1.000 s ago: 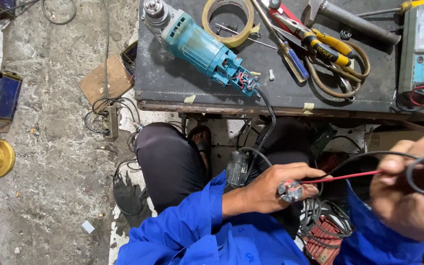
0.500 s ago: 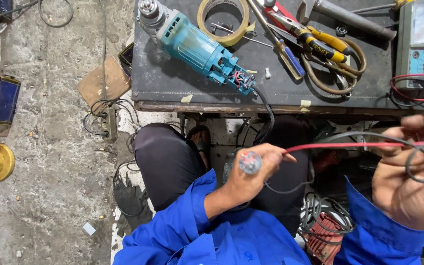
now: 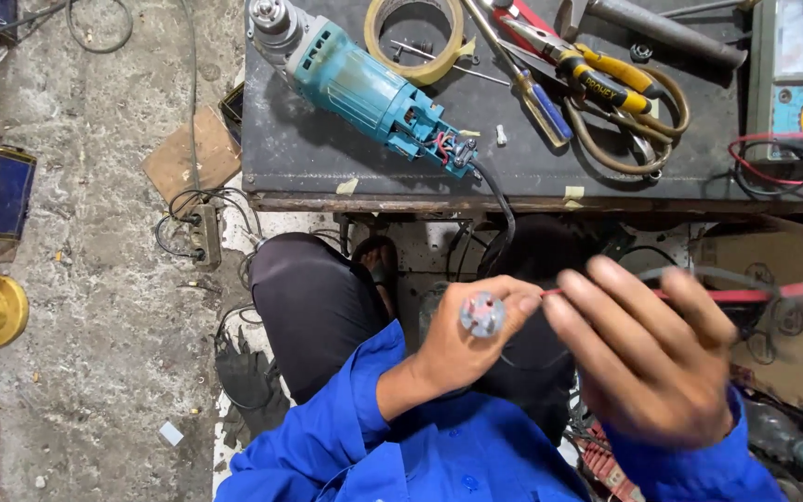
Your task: Inspecting and repairing the internal switch mechanism and wiring of an angle grinder at a workbench.
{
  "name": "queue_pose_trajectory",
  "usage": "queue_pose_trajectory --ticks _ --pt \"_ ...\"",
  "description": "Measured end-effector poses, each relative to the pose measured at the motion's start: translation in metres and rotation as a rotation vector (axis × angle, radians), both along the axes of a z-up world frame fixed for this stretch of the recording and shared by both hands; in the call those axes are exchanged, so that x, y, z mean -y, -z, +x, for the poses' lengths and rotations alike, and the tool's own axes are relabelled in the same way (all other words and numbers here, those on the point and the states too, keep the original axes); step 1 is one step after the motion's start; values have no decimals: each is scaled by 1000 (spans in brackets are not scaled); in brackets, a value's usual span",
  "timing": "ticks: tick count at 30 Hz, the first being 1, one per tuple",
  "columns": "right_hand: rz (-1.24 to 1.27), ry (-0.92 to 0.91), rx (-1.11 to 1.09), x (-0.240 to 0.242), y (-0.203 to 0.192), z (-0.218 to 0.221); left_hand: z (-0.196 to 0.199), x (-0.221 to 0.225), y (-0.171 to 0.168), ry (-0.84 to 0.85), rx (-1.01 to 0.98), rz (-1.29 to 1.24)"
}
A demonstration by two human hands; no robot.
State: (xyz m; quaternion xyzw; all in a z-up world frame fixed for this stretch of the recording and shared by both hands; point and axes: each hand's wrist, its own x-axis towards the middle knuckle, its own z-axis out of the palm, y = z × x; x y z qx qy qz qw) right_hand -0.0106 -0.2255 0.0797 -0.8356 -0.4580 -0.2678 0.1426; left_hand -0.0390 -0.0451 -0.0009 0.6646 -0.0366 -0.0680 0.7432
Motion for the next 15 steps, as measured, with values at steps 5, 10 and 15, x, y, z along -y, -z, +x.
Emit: queue_pose_trajectory --ticks 5,10,15 --pt "-187 7 -133 7 8 17 0 -11 -8 92 -47 -37" --pt "64 214 -117 37 26 6 0 -22 1 185 -69 -279" --pt "447 669 -286 51 35 -17 4 -21 5 -14 98 -288"
